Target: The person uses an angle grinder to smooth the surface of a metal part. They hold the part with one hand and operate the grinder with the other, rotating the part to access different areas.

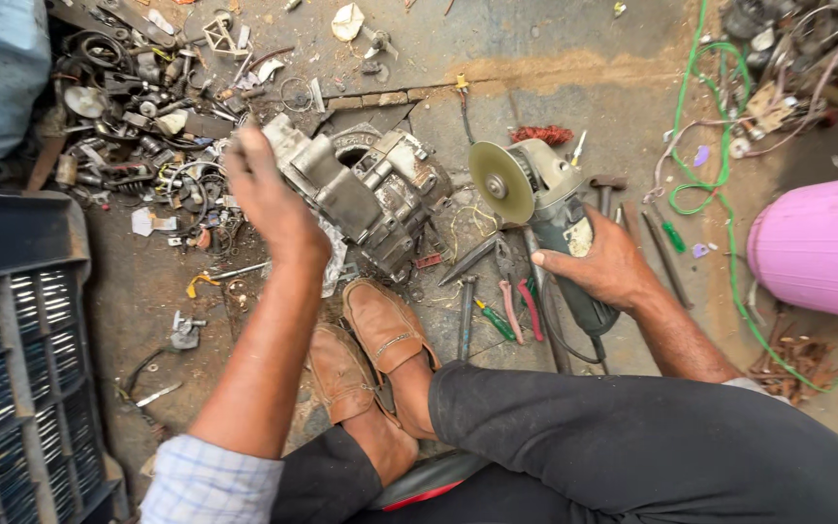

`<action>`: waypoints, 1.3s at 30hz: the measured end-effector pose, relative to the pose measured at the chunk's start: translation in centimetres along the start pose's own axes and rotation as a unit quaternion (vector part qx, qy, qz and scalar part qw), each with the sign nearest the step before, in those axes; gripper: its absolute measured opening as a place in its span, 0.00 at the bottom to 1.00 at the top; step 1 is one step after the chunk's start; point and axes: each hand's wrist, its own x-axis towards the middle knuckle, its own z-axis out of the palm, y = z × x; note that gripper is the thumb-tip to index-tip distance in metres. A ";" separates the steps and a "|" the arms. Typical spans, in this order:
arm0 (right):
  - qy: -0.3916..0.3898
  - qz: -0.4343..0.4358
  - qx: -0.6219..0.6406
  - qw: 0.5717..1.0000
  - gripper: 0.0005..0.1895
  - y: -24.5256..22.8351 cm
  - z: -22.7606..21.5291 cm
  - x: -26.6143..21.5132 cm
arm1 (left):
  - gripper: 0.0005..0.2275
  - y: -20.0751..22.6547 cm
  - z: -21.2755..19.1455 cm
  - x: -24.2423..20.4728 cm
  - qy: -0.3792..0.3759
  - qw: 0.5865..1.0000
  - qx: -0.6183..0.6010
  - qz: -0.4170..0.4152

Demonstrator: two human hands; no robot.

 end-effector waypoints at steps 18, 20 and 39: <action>-0.033 0.041 0.006 0.999 0.42 2.1 0.5 0.5 | 0.38 5.1 -0.2 5.2 -0.206 0.821 0.298 -0.441; -0.026 0.031 0.005 0.999 0.42 2.4 0.6 0.6 | 0.35 4.6 -0.4 5.3 -0.209 0.825 0.298 -0.433; 0.009 0.055 0.052 0.997 0.36 4.3 0.1 0.9 | 0.26 3.3 -10.5 -8.7 -0.059 0.911 0.165 -0.374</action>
